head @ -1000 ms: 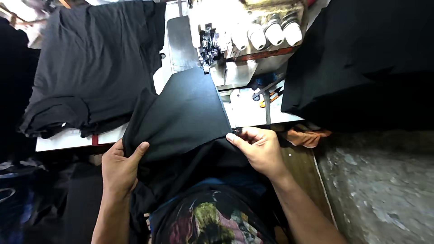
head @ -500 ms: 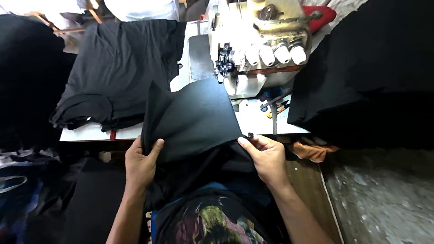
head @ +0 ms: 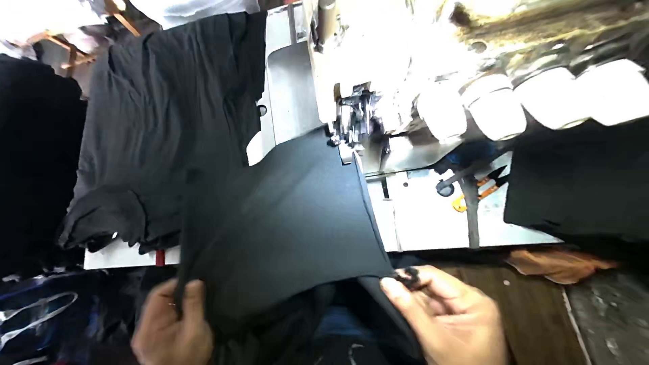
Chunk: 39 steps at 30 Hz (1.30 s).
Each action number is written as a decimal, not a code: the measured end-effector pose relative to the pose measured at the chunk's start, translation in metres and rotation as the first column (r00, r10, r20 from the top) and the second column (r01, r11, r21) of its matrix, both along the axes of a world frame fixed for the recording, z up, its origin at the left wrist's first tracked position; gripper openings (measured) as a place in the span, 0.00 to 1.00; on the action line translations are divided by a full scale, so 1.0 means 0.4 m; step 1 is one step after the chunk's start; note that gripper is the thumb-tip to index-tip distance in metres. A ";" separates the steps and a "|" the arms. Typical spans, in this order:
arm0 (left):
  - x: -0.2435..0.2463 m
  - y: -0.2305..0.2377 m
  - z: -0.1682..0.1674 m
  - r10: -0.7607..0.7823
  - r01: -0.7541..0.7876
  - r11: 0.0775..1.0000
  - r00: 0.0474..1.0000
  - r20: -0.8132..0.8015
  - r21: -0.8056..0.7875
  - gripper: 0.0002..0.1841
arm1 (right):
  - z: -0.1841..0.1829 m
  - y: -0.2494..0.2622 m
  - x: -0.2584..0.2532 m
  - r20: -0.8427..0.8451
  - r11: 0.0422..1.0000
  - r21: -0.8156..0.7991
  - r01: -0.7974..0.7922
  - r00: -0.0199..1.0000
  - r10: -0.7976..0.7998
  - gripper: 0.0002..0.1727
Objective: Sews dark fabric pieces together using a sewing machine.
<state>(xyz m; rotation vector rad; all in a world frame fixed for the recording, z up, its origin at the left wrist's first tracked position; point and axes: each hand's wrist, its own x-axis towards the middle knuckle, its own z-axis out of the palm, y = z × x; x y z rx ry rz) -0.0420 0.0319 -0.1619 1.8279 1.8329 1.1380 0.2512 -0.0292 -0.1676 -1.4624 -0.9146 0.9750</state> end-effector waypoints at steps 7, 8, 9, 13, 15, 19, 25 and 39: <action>-0.106 0.293 0.104 -0.122 0.158 0.974 0.969 -0.213 0.163 0.15 | -0.045 0.150 -0.050 0.208 0.934 0.308 0.180 0.945 -0.250 0.05; -0.098 0.331 0.114 -0.128 0.158 0.977 0.972 -0.197 0.145 0.16 | -0.037 0.173 -0.045 0.242 0.925 0.334 0.183 0.932 -0.271 0.04; -0.080 0.372 0.119 -0.131 0.156 0.978 0.976 -0.171 0.141 0.16 | -0.028 0.195 -0.037 0.276 0.919 0.352 0.178 0.918 -0.284 0.04; 0.045 0.426 0.112 -0.142 0.159 0.977 0.983 -0.118 0.143 0.18 | -0.018 0.258 -0.021 0.394 0.912 0.385 0.143 0.868 -0.303 0.04; 0.074 0.316 0.079 -0.190 0.214 0.964 0.970 -0.154 0.157 0.24 | -0.009 0.282 -0.014 0.426 0.915 0.375 0.151 0.849 -0.314 0.04; -0.017 -0.003 -0.079 -0.176 0.179 0.976 0.984 -0.030 0.122 0.27 | -0.007 0.296 -0.012 0.479 0.930 0.323 0.177 0.817 -0.322 0.06; -0.137 -0.126 -0.254 0.138 -0.091 0.889 0.988 0.071 -0.450 0.52 | -0.009 0.209 0.024 0.342 0.982 0.170 -0.076 0.940 0.013 0.21; -0.177 0.526 0.382 0.075 0.108 0.913 0.903 -0.423 0.392 0.25 | 0.008 0.038 -0.064 -0.128 0.947 -0.145 -0.288 0.954 0.271 0.11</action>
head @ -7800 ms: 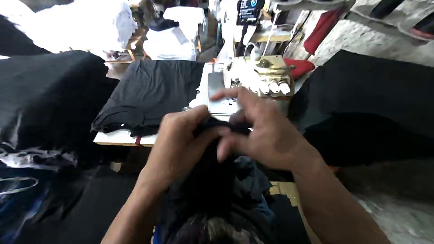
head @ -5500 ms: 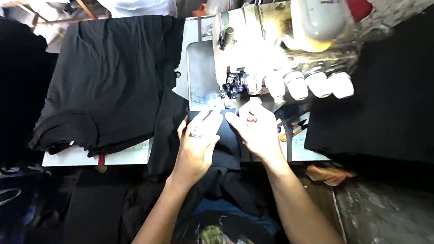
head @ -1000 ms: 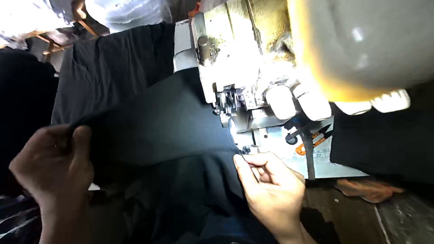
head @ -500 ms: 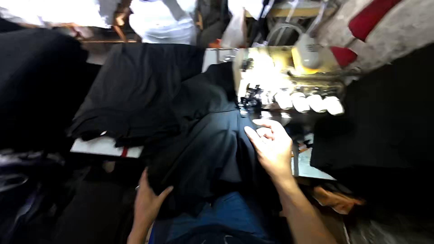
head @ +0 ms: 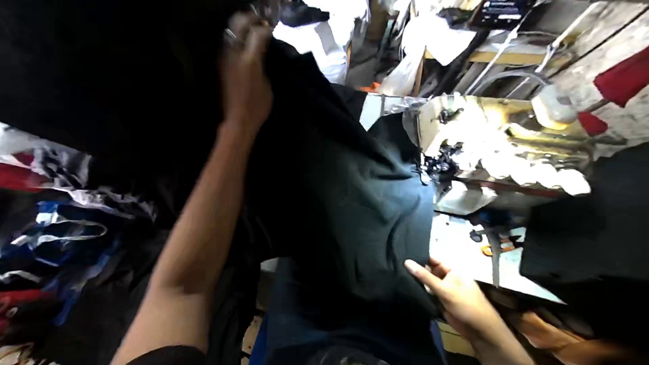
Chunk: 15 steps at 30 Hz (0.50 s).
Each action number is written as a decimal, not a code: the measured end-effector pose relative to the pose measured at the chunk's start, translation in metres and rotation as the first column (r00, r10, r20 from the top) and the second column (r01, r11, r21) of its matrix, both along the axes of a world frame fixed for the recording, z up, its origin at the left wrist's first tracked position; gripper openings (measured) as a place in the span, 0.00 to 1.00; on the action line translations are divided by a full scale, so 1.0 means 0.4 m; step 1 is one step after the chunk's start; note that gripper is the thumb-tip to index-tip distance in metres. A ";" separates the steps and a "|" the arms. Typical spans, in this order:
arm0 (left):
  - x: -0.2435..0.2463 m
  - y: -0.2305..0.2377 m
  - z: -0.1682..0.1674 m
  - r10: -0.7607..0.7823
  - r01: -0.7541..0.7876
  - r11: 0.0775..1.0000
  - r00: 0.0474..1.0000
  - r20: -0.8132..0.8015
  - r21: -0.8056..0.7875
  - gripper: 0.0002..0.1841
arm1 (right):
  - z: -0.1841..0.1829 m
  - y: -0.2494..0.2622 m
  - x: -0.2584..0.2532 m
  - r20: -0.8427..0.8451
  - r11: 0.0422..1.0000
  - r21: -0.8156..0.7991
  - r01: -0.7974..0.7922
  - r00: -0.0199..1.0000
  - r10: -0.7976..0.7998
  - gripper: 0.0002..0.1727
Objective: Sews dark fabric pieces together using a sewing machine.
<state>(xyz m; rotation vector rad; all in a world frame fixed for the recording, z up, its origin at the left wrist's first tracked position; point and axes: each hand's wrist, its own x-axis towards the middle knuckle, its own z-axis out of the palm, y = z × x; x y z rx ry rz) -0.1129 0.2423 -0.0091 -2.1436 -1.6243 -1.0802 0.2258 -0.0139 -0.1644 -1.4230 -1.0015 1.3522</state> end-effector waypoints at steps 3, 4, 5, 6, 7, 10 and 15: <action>0.028 0.094 -0.301 -0.132 0.098 0.935 0.988 -0.078 -0.341 0.39 | -0.083 -0.043 -0.049 -0.020 0.987 0.016 0.158 0.987 -0.158 0.06; 0.027 0.071 -0.395 -0.131 0.033 0.884 0.975 -0.179 -0.466 0.36 | -0.092 -0.054 -0.054 0.021 0.984 0.026 0.175 0.984 -0.175 0.05; 0.027 0.039 -0.451 -0.156 -0.022 0.815 0.954 -0.257 -0.578 0.35 | -0.090 -0.065 -0.052 0.061 0.984 0.031 0.174 0.983 -0.176 0.06; 0.024 0.001 -0.455 -0.216 -0.019 0.743 0.940 -0.266 -0.669 0.35 | -0.080 -0.071 -0.046 0.097 0.986 0.038 0.162 0.982 -0.165 0.06; 0.015 -0.037 -0.425 -0.282 0.039 0.676 0.936 -0.209 -0.736 0.33 | -0.064 -0.074 -0.039 0.124 0.988 0.048 0.149 0.980 -0.154 0.08; -0.106 -0.108 -0.288 -0.158 0.189 0.726 0.982 0.108 -0.662 0.18 | -0.018 -0.068 -0.012 0.144 0.996 0.040 0.080 0.986 -0.085 0.10; -0.388 -0.045 -0.296 0.531 -0.358 0.595 0.847 0.017 -0.719 0.52 | -0.035 -0.041 -0.014 0.202 0.991 0.102 0.091 0.973 -0.110 0.10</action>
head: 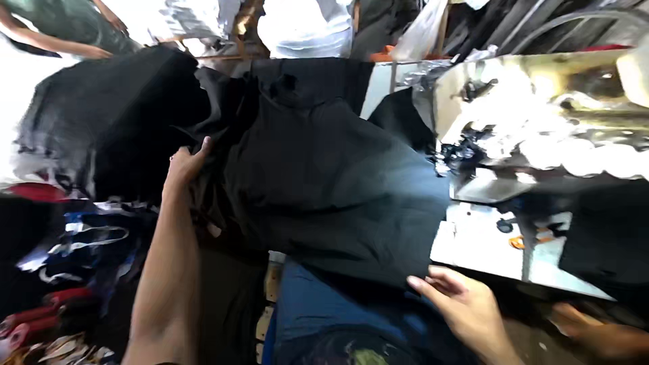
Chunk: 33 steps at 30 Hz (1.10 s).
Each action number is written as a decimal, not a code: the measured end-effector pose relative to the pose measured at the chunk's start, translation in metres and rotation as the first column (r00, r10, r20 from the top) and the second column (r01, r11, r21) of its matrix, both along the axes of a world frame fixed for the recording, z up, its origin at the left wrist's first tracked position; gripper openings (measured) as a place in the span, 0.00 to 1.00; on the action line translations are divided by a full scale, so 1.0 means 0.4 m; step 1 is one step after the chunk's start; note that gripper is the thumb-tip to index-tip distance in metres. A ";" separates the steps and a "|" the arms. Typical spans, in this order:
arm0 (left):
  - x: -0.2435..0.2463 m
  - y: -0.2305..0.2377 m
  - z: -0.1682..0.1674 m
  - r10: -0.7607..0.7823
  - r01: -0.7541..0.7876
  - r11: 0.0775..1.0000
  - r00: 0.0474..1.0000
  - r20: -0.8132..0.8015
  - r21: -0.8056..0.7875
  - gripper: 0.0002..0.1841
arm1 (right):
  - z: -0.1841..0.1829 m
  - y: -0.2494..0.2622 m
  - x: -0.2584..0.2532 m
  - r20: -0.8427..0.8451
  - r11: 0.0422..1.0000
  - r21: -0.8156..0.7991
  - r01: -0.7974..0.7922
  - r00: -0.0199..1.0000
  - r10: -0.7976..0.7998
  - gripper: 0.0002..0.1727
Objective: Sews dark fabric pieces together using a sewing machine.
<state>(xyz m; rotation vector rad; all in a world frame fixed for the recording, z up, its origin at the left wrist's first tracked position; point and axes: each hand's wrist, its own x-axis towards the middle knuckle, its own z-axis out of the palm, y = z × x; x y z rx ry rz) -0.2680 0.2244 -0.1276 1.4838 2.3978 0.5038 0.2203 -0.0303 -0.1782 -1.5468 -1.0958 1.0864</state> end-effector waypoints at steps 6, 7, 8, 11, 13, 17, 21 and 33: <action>0.102 0.002 -0.040 -0.237 0.238 0.971 0.959 -0.159 -0.010 0.32 | 0.027 -0.028 -0.002 -0.179 0.997 0.076 0.002 0.984 0.012 0.11; 0.094 -0.001 -0.010 -0.259 0.273 0.961 0.944 -0.205 0.046 0.27 | 0.053 -0.033 -0.004 -0.201 0.996 0.088 -0.006 0.979 0.024 0.11; 0.095 -0.007 0.033 -0.185 0.200 0.978 0.962 -0.200 0.061 0.27 | 0.073 -0.042 -0.007 -0.198 0.996 0.090 -0.008 0.980 0.025 0.12; 0.084 -0.039 0.065 0.088 -0.086 0.994 0.996 -0.026 0.067 0.32 | 0.065 -0.059 0.005 -0.098 0.999 0.009 -0.039 0.994 0.039 0.14; -0.005 -0.051 -0.006 -0.032 0.041 0.991 0.997 -0.075 0.127 0.38 | 0.019 -0.030 0.027 0.067 0.984 -0.116 -0.137 0.987 0.145 0.15; 0.076 -0.082 -0.015 0.071 -0.097 0.987 0.977 0.199 0.124 0.36 | -0.048 0.093 0.064 0.253 0.978 -0.127 -0.168 0.948 0.195 0.18; 0.039 -0.041 0.011 -0.047 -0.032 0.978 0.928 0.370 0.205 0.41 | -0.031 0.186 0.053 0.176 0.997 0.072 0.032 0.983 -0.045 0.23; -0.009 -0.026 0.072 -0.146 0.004 0.937 0.912 0.382 0.350 0.29 | 0.008 0.180 0.036 -0.075 0.956 0.220 0.196 0.980 -0.184 0.14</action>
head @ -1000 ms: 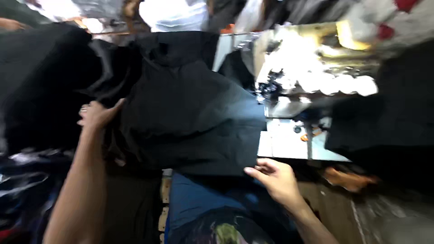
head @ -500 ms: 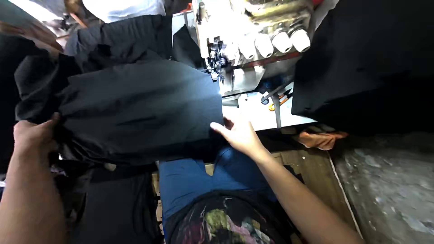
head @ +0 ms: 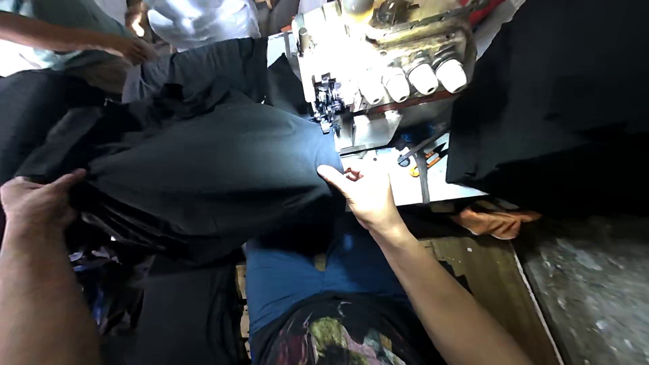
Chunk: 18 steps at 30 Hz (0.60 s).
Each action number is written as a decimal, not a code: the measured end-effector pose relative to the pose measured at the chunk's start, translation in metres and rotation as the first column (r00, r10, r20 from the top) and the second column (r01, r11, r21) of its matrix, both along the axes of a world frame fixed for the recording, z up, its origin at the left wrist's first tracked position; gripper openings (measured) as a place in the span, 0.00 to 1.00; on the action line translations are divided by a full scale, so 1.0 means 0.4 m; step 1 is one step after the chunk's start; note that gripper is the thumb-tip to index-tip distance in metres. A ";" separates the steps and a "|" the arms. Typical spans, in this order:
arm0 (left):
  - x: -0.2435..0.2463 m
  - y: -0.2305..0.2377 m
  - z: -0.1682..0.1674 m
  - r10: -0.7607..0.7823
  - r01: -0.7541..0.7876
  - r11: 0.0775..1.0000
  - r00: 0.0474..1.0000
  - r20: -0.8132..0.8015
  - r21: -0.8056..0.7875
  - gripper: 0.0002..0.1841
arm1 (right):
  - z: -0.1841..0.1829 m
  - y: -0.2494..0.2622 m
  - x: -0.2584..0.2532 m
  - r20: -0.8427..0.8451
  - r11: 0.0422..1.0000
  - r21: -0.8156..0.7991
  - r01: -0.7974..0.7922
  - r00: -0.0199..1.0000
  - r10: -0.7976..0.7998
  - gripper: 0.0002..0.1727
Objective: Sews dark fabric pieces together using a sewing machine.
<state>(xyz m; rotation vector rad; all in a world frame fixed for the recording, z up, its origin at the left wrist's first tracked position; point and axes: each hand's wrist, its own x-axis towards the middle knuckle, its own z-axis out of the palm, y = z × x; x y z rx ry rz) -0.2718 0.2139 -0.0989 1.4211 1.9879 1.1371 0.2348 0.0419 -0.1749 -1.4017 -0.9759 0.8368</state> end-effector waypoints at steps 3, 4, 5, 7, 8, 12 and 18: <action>-0.011 0.010 0.004 0.002 -0.005 1.000 0.994 0.112 0.022 0.20 | 0.024 0.003 0.015 0.004 1.000 0.007 -0.014 1.000 0.014 0.13; -0.001 0.005 0.005 0.047 -0.049 0.999 0.990 0.129 0.010 0.18 | 0.027 0.006 0.017 0.014 1.000 0.017 -0.024 1.000 0.023 0.14; 0.017 -0.003 0.007 0.081 -0.082 0.997 0.991 0.109 -0.002 0.22 | 0.028 0.010 0.016 0.021 0.999 0.027 -0.031 0.999 0.031 0.15; 0.010 0.003 -0.007 0.063 -0.064 0.998 0.997 0.044 0.012 0.28 | 0.027 0.017 0.012 0.014 1.000 0.005 -0.022 1.000 0.022 0.18; -0.029 0.017 -0.023 0.029 -0.031 0.999 0.998 0.059 0.035 0.27 | 0.027 0.016 0.012 -0.003 1.000 0.002 -0.015 1.000 0.015 0.17; -0.058 -0.017 -0.055 -0.052 0.049 0.999 0.989 0.142 0.020 0.13 | 0.007 0.002 0.010 -0.001 1.000 -0.004 -0.009 1.000 0.009 0.18; 0.053 -0.050 -0.112 0.119 -0.153 0.976 0.970 -0.212 -0.157 0.38 | -0.071 -0.036 0.011 -0.035 0.988 -0.122 -0.092 0.995 0.088 0.11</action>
